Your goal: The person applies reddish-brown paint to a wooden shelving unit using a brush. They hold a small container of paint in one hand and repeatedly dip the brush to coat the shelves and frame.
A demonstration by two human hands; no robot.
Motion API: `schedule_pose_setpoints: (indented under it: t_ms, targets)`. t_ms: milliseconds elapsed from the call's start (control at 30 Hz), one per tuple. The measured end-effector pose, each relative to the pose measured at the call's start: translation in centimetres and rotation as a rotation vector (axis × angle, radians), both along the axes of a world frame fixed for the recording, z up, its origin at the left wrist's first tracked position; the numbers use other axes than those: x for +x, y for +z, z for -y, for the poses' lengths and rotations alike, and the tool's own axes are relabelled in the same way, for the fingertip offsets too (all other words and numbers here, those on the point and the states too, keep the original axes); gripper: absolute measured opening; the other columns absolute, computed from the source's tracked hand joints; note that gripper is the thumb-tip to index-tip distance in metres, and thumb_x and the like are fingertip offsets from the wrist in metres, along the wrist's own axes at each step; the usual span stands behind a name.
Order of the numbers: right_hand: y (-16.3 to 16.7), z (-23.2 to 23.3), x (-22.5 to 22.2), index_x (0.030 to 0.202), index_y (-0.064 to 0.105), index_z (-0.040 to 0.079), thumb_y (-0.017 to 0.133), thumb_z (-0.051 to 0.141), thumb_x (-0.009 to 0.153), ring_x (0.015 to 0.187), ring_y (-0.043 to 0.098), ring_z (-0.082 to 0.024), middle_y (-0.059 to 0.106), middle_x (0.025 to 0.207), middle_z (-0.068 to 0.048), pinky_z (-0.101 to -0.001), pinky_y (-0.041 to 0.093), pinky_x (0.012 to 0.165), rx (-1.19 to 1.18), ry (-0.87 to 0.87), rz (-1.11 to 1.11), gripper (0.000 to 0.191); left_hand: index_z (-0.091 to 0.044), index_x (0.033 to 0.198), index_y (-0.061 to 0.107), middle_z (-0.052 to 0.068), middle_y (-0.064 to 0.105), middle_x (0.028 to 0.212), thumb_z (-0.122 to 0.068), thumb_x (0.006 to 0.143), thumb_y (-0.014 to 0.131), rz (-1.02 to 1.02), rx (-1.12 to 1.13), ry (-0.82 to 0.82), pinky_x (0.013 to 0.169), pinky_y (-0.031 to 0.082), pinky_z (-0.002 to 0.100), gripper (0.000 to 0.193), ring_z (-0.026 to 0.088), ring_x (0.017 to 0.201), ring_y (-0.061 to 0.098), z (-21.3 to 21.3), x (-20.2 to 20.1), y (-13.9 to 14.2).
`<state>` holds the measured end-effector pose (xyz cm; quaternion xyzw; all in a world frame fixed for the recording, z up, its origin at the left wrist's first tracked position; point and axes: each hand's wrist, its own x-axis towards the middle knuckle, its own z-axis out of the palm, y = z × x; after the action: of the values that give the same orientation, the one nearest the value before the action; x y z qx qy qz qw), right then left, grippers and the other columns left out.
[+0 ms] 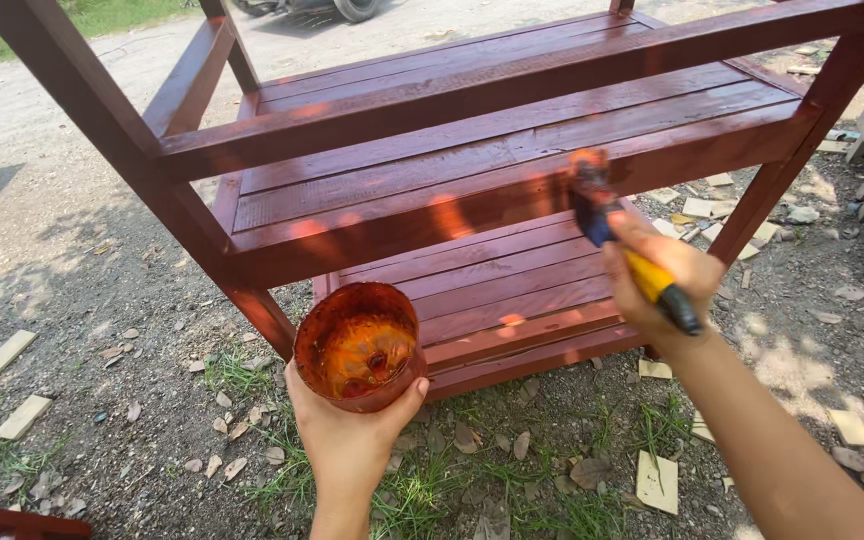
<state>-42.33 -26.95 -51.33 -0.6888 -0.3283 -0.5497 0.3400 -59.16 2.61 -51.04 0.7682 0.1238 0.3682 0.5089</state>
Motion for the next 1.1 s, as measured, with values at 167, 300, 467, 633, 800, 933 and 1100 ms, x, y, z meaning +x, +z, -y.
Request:
schedule_pose_setpoints:
  t_ms: [167,300,467,633,800,933,1100]
  targets:
    - [-0.1,-10.4,-0.2,0.115,0.074,0.004,0.078,-0.004,0.082,0.077,0.075,-0.025,0.074,0.116,-0.022,-0.0317,0.059,0.068,-0.133,0.307,0.053,0.034,0.001,0.137,0.042,0.014,0.058,0.13,-0.021,0.055,0.096,0.123,-0.028,-0.016,0.103,0.052,0.037,0.1,0.025,0.121,0.062,-0.3,0.3,-0.3]
    - [1.6,-14.2,-1.7,0.118,0.075,0.008,0.081,-0.001,0.083,0.077,0.073,-0.023,0.071,0.121,-0.021,-0.032,0.06,0.069,-0.185,0.447,0.097,0.037,0.002,0.137,0.043,0.015,0.059,0.131,-0.02,0.054,0.096,0.099,0.078,0.06,0.104,0.051,0.038,0.101,0.024,0.121,0.063,-1.4,0.0,0.4]
    - [1.0,-4.8,0.5,0.111,0.074,0.008,0.082,0.001,0.084,0.084,0.077,-0.024,0.074,0.112,-0.018,-0.0304,0.062,0.072,-0.246,0.297,0.084,0.03,0.003,0.133,0.044,0.015,0.06,0.127,-0.019,0.052,0.099,-0.005,0.187,0.163,0.101,0.051,0.04,0.101,0.025,0.117,0.063,-1.5,0.7,0.3]
    - [-1.8,1.9,1.4,0.112,0.076,0.005,0.082,-0.005,0.091,0.096,0.079,-0.029,0.075,0.107,-0.014,-0.0323,0.061,0.073,-0.195,0.023,0.064,0.024,0.003,0.132,0.043,0.016,0.06,0.128,-0.019,0.057,0.097,0.098,0.106,0.046,0.103,0.052,0.038,0.096,0.025,0.12,0.063,-0.7,0.8,-0.6]
    - [-0.3,-1.5,-0.6,0.11,0.075,0.006,0.08,-0.001,0.081,0.078,0.076,-0.021,0.075,0.112,-0.023,-0.0289,0.062,0.069,-0.177,0.186,-0.046,0.03,0.001,0.131,0.044,0.014,0.061,0.127,-0.02,0.057,0.096,0.085,0.077,0.023,0.101,0.053,0.037,0.094,0.024,0.118,0.064,-0.4,0.4,-0.2]
    - [-0.4,-6.2,-0.9,0.114,0.073,0.007,0.082,0.002,0.082,0.085,0.076,-0.028,0.075,0.111,-0.021,-0.0311,0.06,0.07,-0.232,0.39,-0.023,0.033,0.001,0.131,0.045,0.014,0.059,0.124,-0.019,0.053,0.098,0.067,0.117,-0.003,0.098,0.054,0.038,0.096,0.024,0.115,0.064,1.6,0.6,0.4]
    - [-1.9,-1.2,2.3,0.117,0.074,0.002,0.077,-0.003,0.088,0.097,0.075,-0.022,0.076,0.114,-0.018,-0.0307,0.059,0.087,0.021,0.397,-0.3,0.03,-0.003,0.126,0.053,0.014,0.056,0.124,-0.022,0.049,0.099,0.076,0.278,-0.104,0.094,0.056,0.037,0.092,0.024,0.11,0.066,4.6,1.9,1.7]
